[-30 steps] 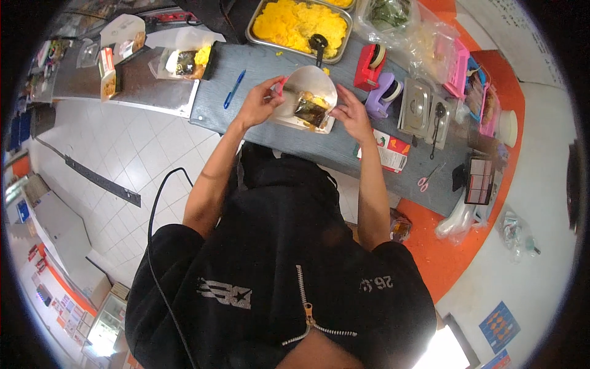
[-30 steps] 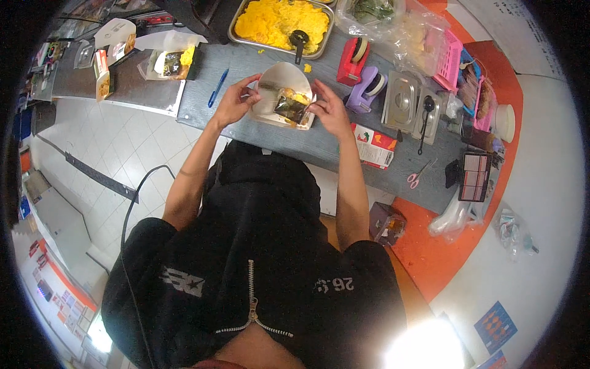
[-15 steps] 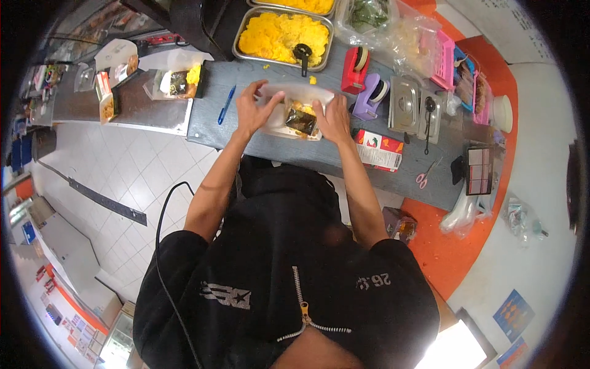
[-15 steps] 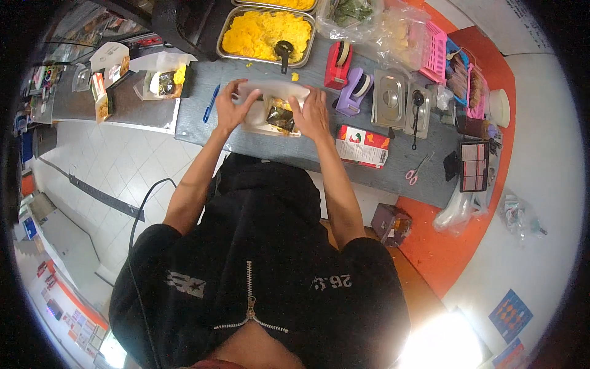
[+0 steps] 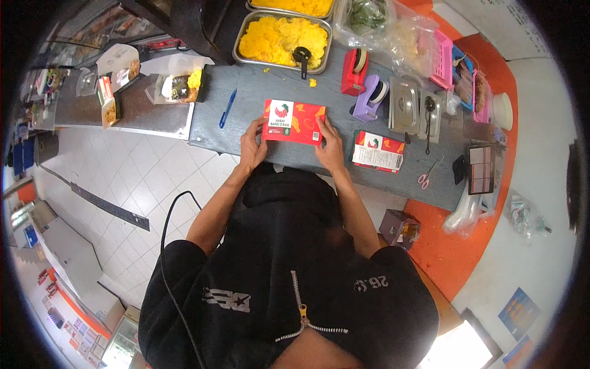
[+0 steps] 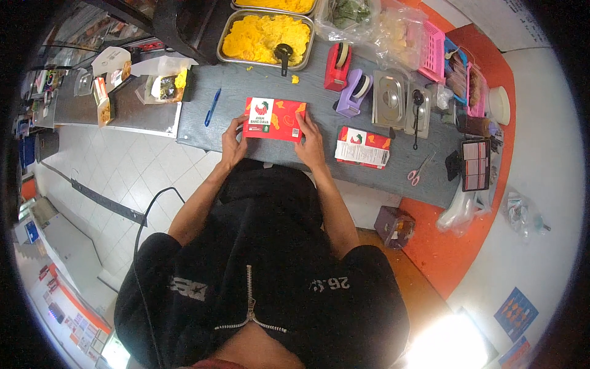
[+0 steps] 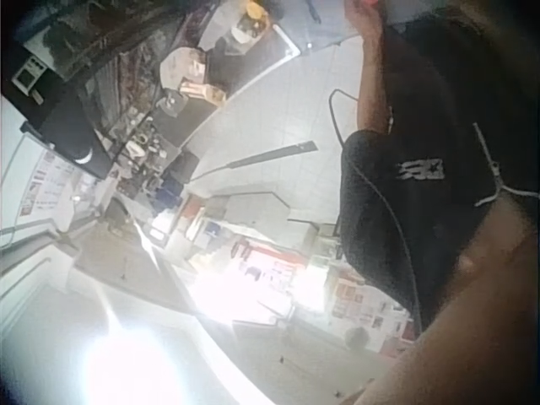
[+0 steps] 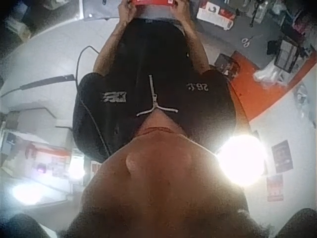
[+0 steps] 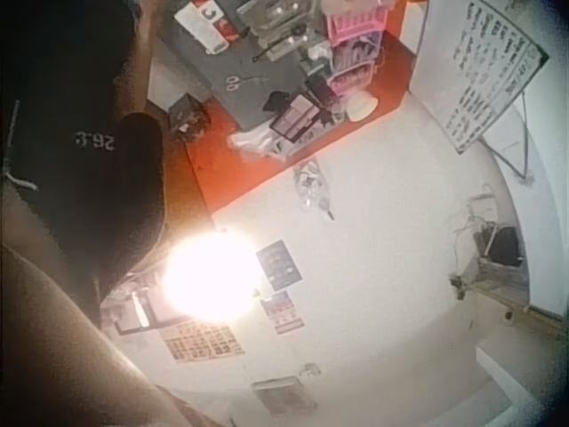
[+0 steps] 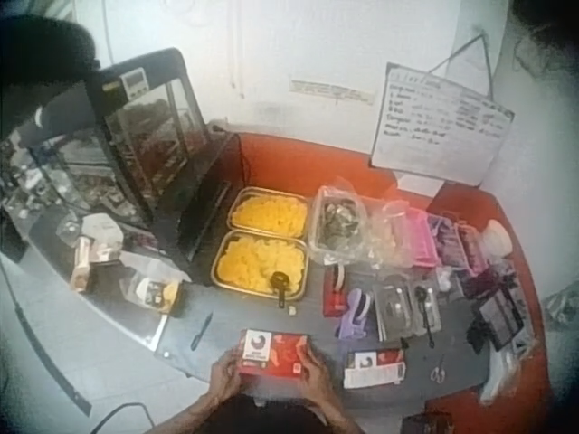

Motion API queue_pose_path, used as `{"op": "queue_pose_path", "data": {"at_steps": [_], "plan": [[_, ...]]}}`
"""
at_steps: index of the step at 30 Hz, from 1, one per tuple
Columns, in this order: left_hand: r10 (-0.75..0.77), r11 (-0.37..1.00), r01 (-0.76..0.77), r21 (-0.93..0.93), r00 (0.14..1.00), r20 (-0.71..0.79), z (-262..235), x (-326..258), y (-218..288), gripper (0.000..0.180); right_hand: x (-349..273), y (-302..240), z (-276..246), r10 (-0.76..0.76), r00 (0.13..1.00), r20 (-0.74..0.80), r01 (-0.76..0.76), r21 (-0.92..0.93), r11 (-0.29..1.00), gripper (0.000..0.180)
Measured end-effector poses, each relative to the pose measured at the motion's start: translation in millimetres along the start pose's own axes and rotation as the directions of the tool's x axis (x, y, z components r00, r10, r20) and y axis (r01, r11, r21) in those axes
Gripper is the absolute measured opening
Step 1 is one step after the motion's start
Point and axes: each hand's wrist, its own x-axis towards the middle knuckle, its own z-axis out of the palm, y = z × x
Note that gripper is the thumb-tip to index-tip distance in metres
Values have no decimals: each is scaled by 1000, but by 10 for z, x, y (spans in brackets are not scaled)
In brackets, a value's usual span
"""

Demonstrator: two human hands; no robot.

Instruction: Assembling multiple food boxes into a complete order based on a receipt.

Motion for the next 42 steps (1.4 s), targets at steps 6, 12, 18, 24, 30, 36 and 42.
{"op": "queue_pose_path", "data": {"at_steps": [6,12,18,24,30,36,42], "plan": [[-91,994,95,-50,992,88,-171,229,232,24,224,-177,-185,213,965,154,-216,1,976,47],[-221,961,182,208,958,183,-299,522,465,27,492,-344,-305,206,970,127,-194,-102,976,43],[-160,906,127,404,986,49,-63,494,212,34,224,-187,-23,130,987,-93,-128,23,991,42],[-147,928,154,338,988,-45,4,504,30,22,375,-71,2,163,982,-95,-165,-16,986,29],[-89,868,87,489,996,-19,-16,500,-77,24,461,30,5,200,978,-54,-198,37,980,27],[-83,904,121,411,991,-110,36,407,-98,45,277,16,214,108,943,-315,-85,83,993,29],[-268,855,193,482,959,92,-161,394,436,92,143,-223,-143,81,982,170,-105,139,985,65]]}}
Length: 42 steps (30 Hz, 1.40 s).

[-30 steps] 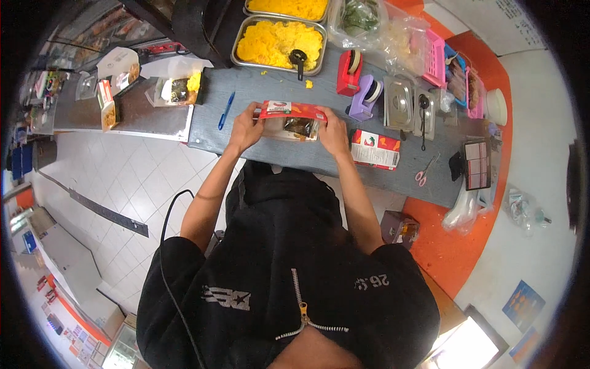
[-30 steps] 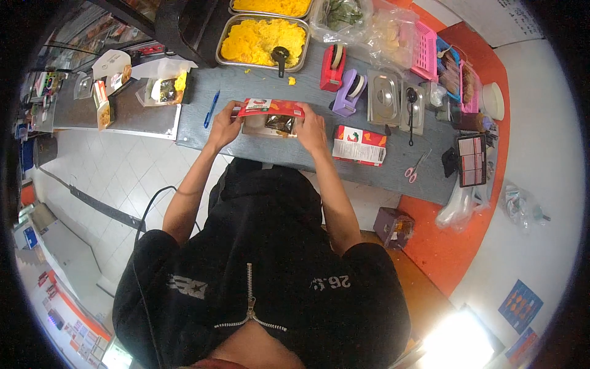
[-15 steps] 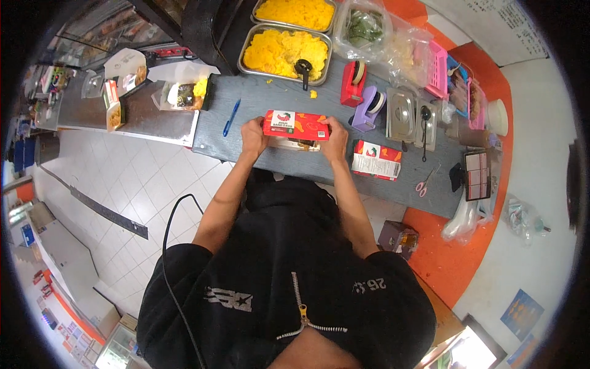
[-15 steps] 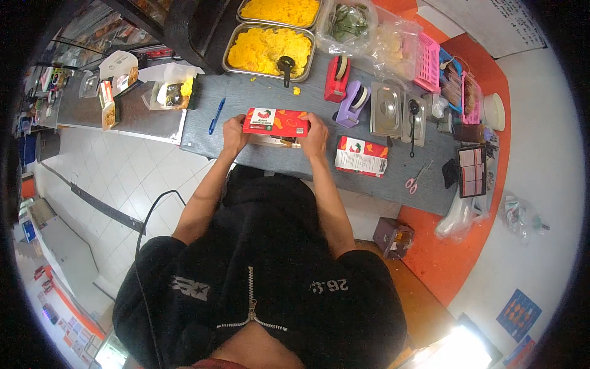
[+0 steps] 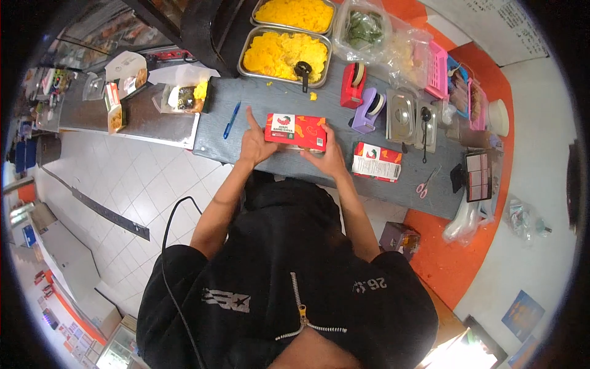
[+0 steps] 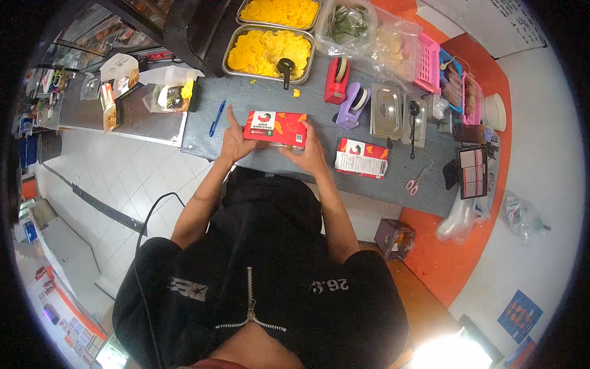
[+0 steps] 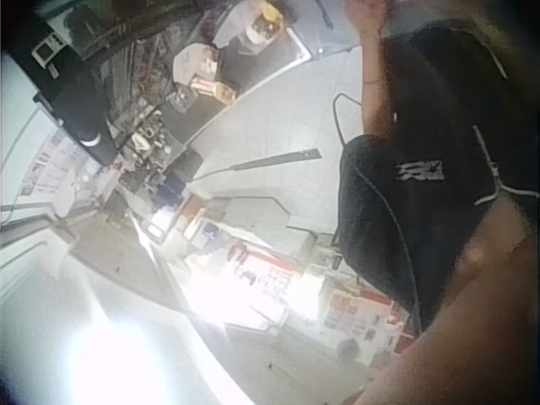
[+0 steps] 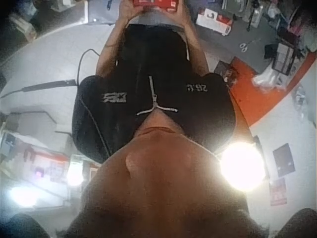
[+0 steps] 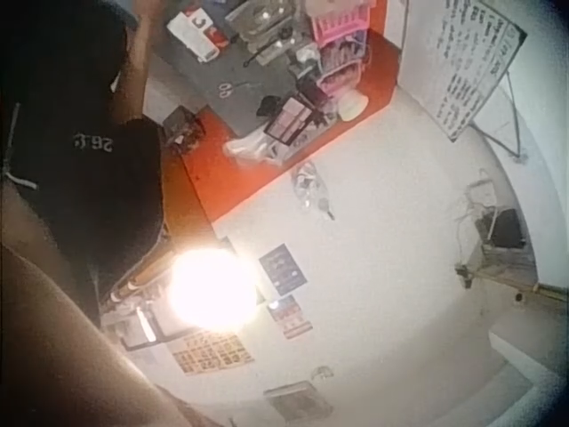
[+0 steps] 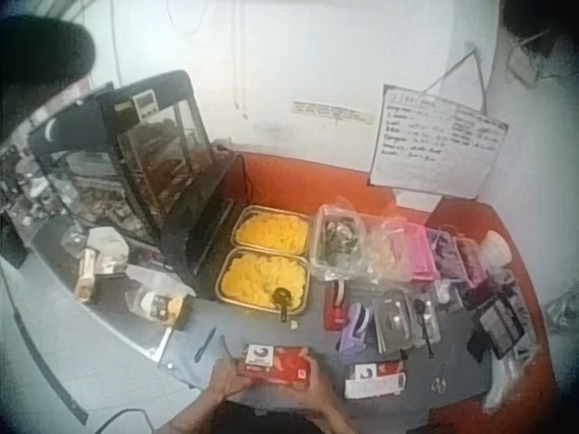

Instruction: Assembling multiple food boxes into a complete order based on a receipt.

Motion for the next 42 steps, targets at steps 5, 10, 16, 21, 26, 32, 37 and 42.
{"op": "queue_pose_path", "data": {"at_steps": [5,10,16,21,26,32,37,42], "plan": [[303,953,-302,-41,926,224,-20,-115,-215,97,-52,63,47,153,987,42,-155,52,987,66],[435,890,-447,89,892,125,297,-149,-581,74,-106,371,113,22,994,103,-4,-174,985,58],[82,878,41,-477,969,234,289,-186,-231,72,-20,314,18,163,951,263,-131,-132,982,61],[-7,984,35,-173,987,163,637,-60,-410,74,-29,266,202,166,972,169,-169,6,986,64],[102,989,-109,103,992,72,585,-77,-468,72,-72,379,227,-135,987,84,158,-411,898,64],[600,645,-630,433,768,224,211,146,-428,61,371,6,-270,-15,882,471,311,-557,770,69],[503,586,-745,320,644,577,-172,354,-17,72,726,-250,-308,65,760,647,408,-552,727,80],[452,503,-807,310,551,701,-45,461,146,80,686,-296,-237,66,675,735,569,-575,588,87]]}}
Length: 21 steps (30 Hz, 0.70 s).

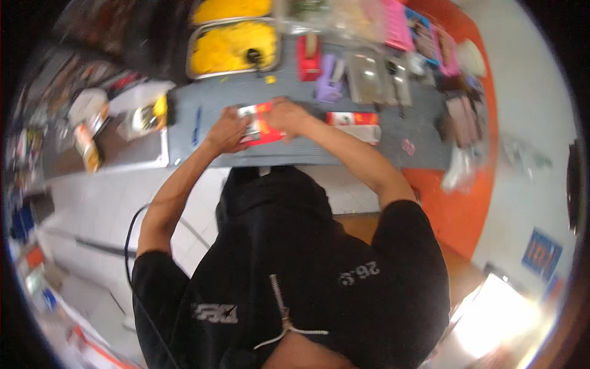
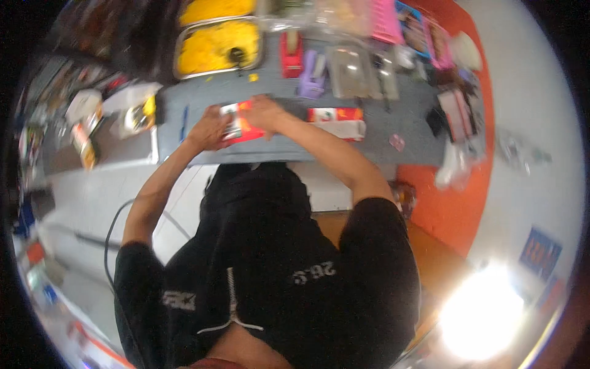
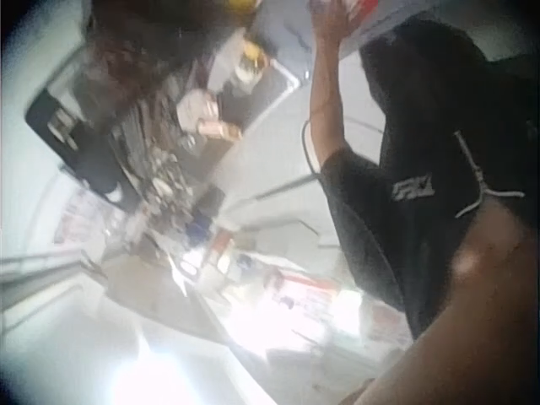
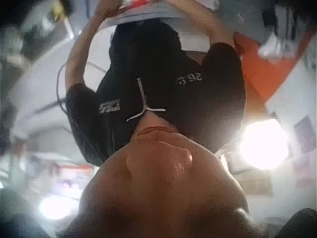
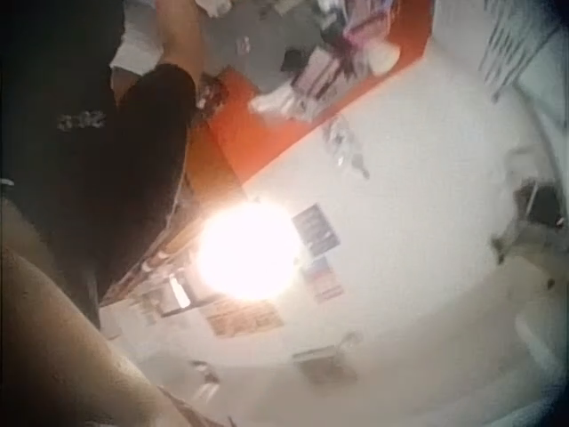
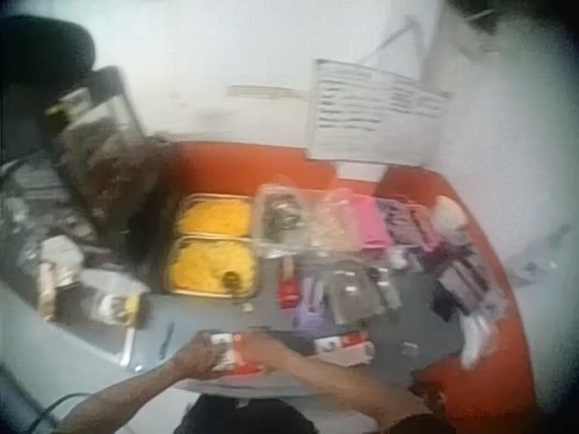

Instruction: Assembling multiple food boxes into a complete order based on a receipt.

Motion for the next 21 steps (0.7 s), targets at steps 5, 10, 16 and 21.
{"op": "queue_pose_path", "data": {"at_steps": [5,10,16,21], "plan": [[99,974,-87,210,994,-45,258,-198,-225,76,120,80,40,-123,991,-44,128,132,983,91],[120,974,-132,181,990,74,199,-183,-323,75,5,64,180,-92,994,-66,95,45,994,90],[26,969,-16,245,999,-38,245,-235,71,89,-255,-131,624,97,969,-226,-66,141,988,73],[104,972,-73,222,986,-133,547,-172,-17,76,-334,-253,838,181,879,-440,-87,226,970,76]]}}
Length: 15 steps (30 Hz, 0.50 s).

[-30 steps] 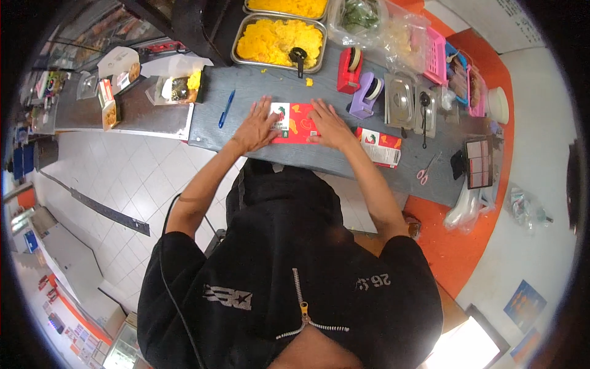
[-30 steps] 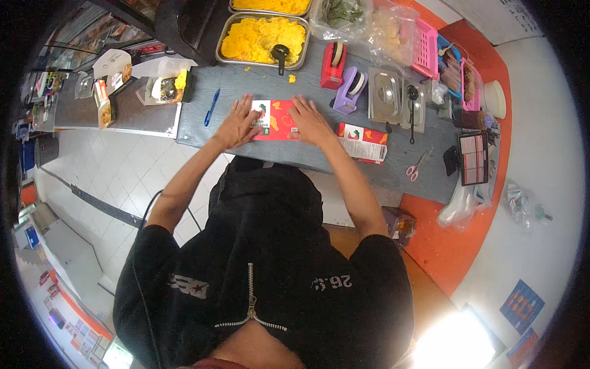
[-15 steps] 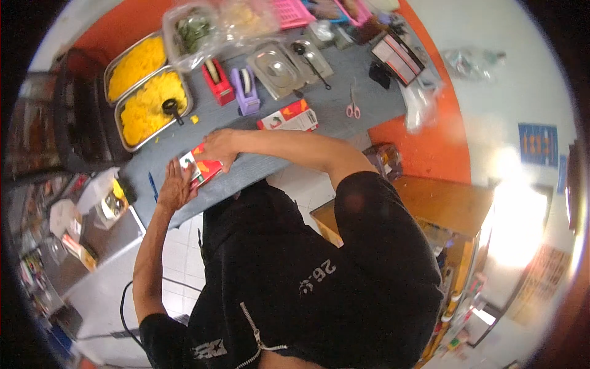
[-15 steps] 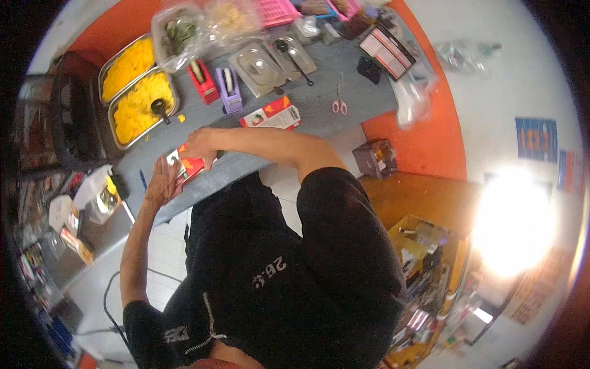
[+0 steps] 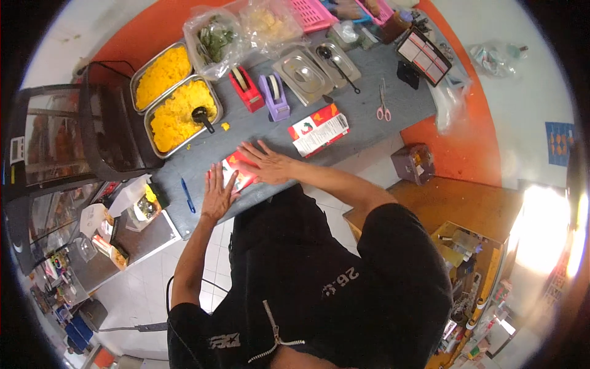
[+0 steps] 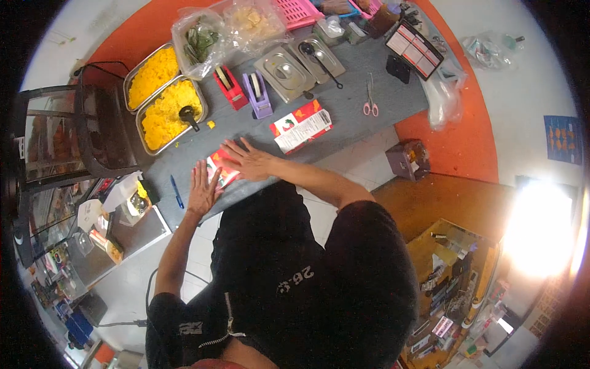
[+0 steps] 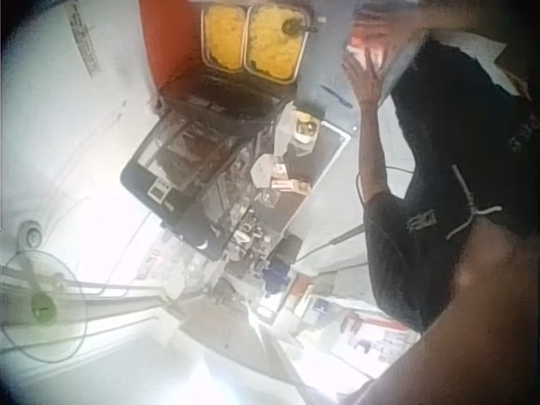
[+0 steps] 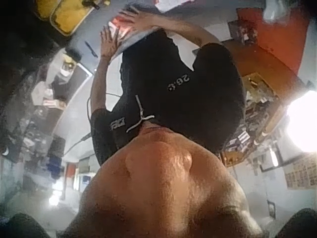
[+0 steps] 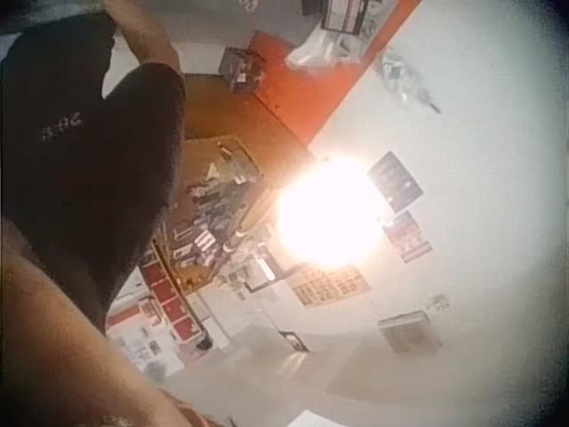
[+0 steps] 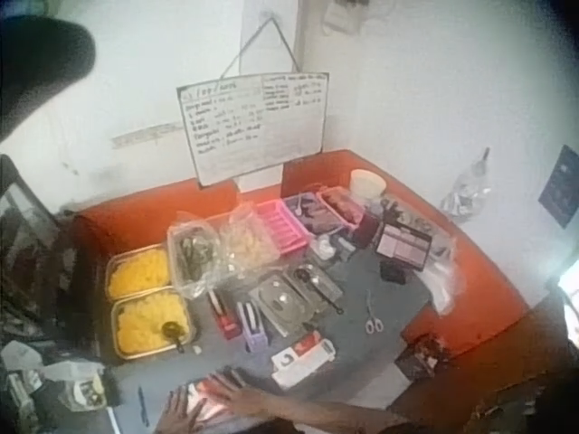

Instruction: Assembling multiple food boxes into a complete order based on a receipt.

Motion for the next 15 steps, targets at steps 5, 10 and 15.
{"op": "queue_pose_path", "data": {"at_steps": [5,10,15], "plan": [[11,1000,-10,13,995,-98,55,-171,-119,77,139,242,-309,664,374,-648,-675,301,674,71],[-13,1000,13,3,995,-99,91,-263,-202,78,472,703,-456,952,206,-227,-864,415,286,60],[-12,999,2,-42,974,-225,194,-269,-176,75,530,671,-383,973,100,-209,-786,582,206,58]]}}
